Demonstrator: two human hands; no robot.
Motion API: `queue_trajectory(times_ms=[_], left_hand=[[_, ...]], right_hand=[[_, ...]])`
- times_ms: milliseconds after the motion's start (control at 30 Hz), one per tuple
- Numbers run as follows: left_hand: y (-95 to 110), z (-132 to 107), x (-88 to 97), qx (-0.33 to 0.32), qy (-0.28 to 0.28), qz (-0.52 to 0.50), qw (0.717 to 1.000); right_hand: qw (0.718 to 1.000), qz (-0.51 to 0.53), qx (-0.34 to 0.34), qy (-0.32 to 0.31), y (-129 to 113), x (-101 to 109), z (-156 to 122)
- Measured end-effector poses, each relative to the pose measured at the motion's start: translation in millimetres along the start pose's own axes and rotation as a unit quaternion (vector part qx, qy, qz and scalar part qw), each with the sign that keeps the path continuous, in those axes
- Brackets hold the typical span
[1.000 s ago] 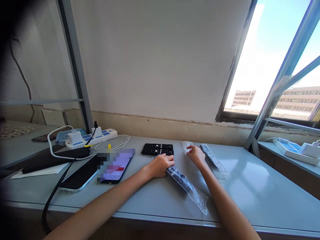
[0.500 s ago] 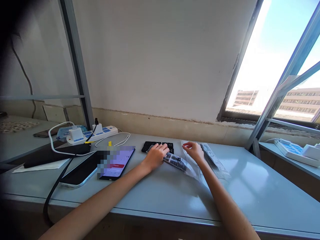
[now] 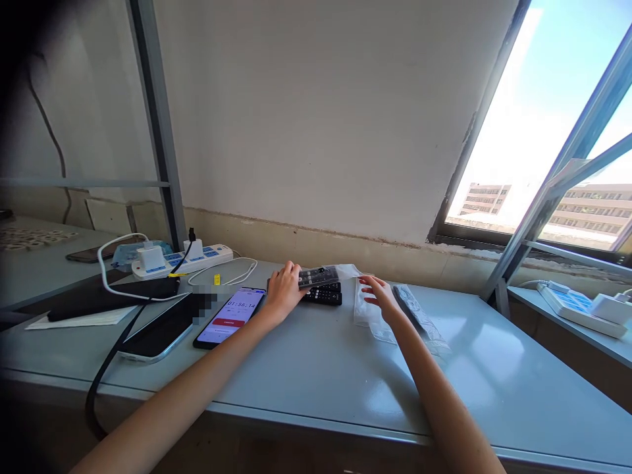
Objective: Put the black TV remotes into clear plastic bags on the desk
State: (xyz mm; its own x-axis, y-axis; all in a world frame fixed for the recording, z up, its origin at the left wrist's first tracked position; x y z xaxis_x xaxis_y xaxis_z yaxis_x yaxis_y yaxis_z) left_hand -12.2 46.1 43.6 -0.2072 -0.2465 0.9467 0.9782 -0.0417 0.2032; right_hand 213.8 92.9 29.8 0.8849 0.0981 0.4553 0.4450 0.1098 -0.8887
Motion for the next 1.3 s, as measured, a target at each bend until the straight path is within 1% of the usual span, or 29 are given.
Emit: queue_trajectory(times_ms=[100, 233, 333, 400, 500, 567, 667, 800, 933, 1067, 1200, 1300], left_hand=[[2.3, 0.6, -2.3, -0.013, -0.008, -0.004, 1.000], [3.3, 1.4, -5.0, -0.015, -0.016, -0.004, 1.000], [3.0, 1.5, -4.7, -0.016, -0.006, -0.006, 1.000], [2.4, 1.6, -4.3, -0.016, -0.002, -0.005, 1.000], [1.0, 1.8, -4.5, -0.011, 0.000, -0.004, 1.000], [0.3, 2.1, -5.2, -0.009, 0.000, -0.003, 1.000], [0.1, 2.4, -7.1, -0.008, -0.004, -0.002, 1.000], [0.9, 1.9, -8.1, -0.009, -0.009, -0.002, 1.000], [1.5, 0.6, -7.1, -0.006, -0.016, -0.002, 1.000], [1.4, 0.5, -6.1, -0.004, -0.019, 0.008, 1.000], [0.6, 1.4, -6.9, -0.002, -0.017, 0.013, 1.000], [0.5, 1.8, -7.2, -0.003, -0.009, 0.012, 1.000]], right_hand=[[1.000, 0.005, 0.002, -0.006, -3.9, -3.3, -0.4], [1.000, -0.011, 0.000, 0.018, -5.3, 3.3, 1.3], [0.998, -0.058, -0.007, 0.024, -3.0, 7.1, 1.9], [0.994, -0.109, -0.016, 0.029, -0.7, 8.0, 2.0], [0.978, -0.202, -0.025, 0.048, 2.0, 6.6, 1.8], [0.964, -0.261, -0.023, 0.052, 3.3, 1.9, 1.6], [0.945, -0.325, -0.022, 0.033, 6.5, -9.5, 1.1], [0.928, -0.371, -0.032, 0.016, 10.4, -18.4, 0.8], [0.925, -0.378, -0.030, 0.029, 12.2, -15.6, 2.1], [0.935, -0.349, -0.014, 0.053, 12.1, -7.5, 4.7], [0.950, -0.300, -0.005, 0.090, 6.6, 8.5, 5.9], [0.955, -0.271, -0.008, 0.121, 2.4, 22.8, 4.6]])
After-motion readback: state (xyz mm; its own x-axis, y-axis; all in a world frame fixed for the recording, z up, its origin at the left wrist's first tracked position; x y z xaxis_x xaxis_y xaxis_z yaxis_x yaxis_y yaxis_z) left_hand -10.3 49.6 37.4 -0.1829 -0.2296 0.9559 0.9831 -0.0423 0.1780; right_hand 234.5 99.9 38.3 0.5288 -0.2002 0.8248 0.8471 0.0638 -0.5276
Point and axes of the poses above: each hand's wrist, its own z-axis towards the middle knuckle, its own x-axis out of the back of the hand, y = z × x, the point moved 5 cm from there along z, towards the middle knuckle, and after that the axes turned 13 degrees about -y, right-handed, at the moved point
